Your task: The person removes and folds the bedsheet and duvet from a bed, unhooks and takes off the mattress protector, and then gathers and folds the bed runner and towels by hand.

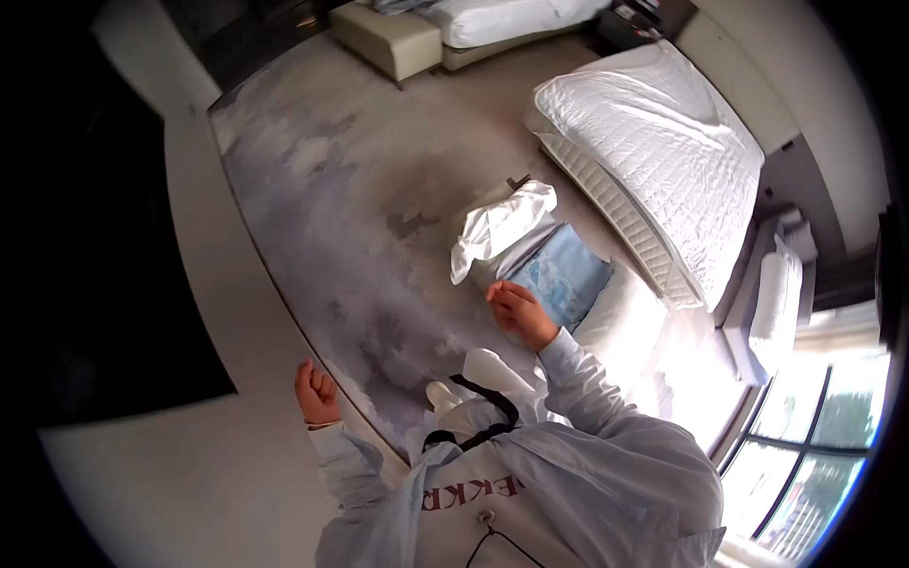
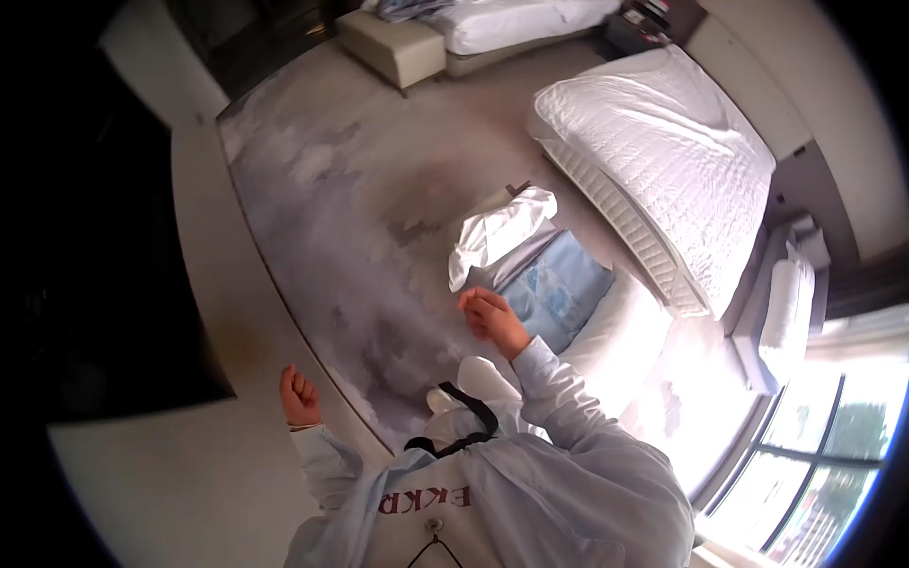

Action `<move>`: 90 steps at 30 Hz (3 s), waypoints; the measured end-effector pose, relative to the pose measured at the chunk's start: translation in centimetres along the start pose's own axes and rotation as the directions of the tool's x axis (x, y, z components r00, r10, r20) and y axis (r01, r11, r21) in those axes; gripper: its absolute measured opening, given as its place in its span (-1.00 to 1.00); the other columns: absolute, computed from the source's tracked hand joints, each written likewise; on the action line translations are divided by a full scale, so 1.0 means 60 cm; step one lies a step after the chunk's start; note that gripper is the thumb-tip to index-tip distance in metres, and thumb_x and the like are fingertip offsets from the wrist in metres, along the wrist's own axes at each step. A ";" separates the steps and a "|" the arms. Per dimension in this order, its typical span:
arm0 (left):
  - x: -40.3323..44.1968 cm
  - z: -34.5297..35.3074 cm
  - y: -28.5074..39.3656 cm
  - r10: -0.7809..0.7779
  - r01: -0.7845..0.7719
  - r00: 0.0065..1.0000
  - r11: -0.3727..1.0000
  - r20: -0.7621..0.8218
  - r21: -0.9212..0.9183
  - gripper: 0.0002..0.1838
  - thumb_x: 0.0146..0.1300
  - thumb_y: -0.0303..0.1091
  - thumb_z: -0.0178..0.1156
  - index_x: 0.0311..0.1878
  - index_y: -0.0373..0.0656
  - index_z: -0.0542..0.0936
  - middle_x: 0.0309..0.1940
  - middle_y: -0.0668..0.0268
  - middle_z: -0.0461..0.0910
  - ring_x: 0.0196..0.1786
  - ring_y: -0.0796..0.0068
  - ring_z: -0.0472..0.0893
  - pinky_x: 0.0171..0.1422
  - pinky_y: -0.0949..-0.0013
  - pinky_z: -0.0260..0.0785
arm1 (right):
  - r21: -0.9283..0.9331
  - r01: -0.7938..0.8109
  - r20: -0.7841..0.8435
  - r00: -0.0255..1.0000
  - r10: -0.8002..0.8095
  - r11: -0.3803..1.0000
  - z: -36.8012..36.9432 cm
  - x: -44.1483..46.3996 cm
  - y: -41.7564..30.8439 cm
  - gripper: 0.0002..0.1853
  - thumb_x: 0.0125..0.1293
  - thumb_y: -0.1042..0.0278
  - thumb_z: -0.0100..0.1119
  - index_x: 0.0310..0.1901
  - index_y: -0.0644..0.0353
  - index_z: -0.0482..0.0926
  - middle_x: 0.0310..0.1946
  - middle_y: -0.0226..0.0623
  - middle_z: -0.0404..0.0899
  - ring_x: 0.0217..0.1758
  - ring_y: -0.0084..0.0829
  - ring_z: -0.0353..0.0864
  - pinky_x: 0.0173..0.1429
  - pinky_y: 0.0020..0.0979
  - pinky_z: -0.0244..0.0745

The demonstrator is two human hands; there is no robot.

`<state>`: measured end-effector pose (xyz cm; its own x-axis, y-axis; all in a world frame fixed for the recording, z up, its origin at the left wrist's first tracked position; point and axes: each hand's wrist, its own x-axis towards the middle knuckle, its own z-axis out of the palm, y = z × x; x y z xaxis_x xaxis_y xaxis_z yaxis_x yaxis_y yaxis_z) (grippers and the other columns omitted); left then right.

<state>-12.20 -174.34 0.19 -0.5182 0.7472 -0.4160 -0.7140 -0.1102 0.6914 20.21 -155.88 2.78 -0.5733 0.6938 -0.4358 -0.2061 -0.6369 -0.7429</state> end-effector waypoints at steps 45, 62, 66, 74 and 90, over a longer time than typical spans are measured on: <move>1.656 1.263 -0.122 -0.597 0.215 0.702 0.698 0.388 0.683 -0.63 0.15 -0.48 0.10 -0.58 0.06 0.12 -0.75 0.56 0.03 -0.78 0.75 -0.06 -0.72 0.53 -0.21 | 0.504 0.863 -0.864 0.503 -0.026 -0.041 -0.575 1.210 -0.874 -0.82 0.24 0.30 -0.12 -0.53 -0.04 0.24 -0.79 -0.56 0.02 -0.78 -0.58 -0.05 -0.68 -0.52 -0.15; 1.957 1.941 -0.574 -0.792 0.278 0.445 0.567 0.418 0.776 -0.54 0.10 -0.49 0.11 -0.72 0.05 0.06 -0.82 0.57 -0.04 -0.80 0.75 -0.05 -0.74 0.55 -0.24 | 0.503 0.861 -0.863 0.497 -0.089 -0.076 -1.034 1.419 -1.296 -0.70 0.33 0.33 -0.26 -0.61 -0.01 0.21 -0.80 -0.57 0.03 -0.76 -0.63 -0.03 -0.68 -0.55 -0.09; 2.040 2.147 -0.735 -0.865 0.307 0.375 0.455 0.334 0.836 -0.56 0.06 -0.48 0.15 -0.71 0.07 0.10 -0.81 0.58 0.00 -0.81 0.76 0.00 -0.76 0.52 -0.26 | 0.167 0.963 -0.969 0.201 0.146 -0.213 -1.132 1.348 -1.361 -0.79 0.30 0.36 -0.29 -0.45 0.06 0.34 -0.80 -0.56 0.03 -0.79 -0.60 -0.07 -0.70 -0.54 -0.12; 1.991 2.592 -0.969 -0.866 0.011 0.091 0.495 0.492 0.869 -0.53 0.12 -0.45 0.13 -0.70 0.08 0.05 -0.81 0.59 -0.02 -0.81 0.78 -0.02 -0.74 0.54 -0.25 | 0.070 0.955 -0.995 0.087 0.046 -0.287 -1.392 1.340 -1.550 -0.83 0.24 0.44 -0.29 -0.41 0.05 0.36 -0.78 -0.55 0.07 -0.76 -0.60 -0.02 -0.68 -0.55 -0.09; 2.201 3.027 -1.461 -0.715 0.114 0.529 0.593 0.456 0.797 -0.64 0.04 -0.46 0.16 -0.62 0.05 0.16 -0.79 0.55 0.08 -0.80 0.76 0.06 -0.77 0.61 -0.15 | 0.228 0.939 -0.969 0.193 -0.153 -0.256 -2.110 1.424 -2.164 -0.87 0.28 0.39 -0.20 -0.43 0.02 0.33 -0.77 -0.57 0.07 -0.75 -0.64 -0.01 -0.68 -0.57 -0.10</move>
<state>67.44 53.04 -8.09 0.4511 0.7735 -0.4452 -0.1078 0.5424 0.8332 98.41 28.67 -2.33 0.6895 0.5574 -0.4626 -0.6664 0.7383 -0.1036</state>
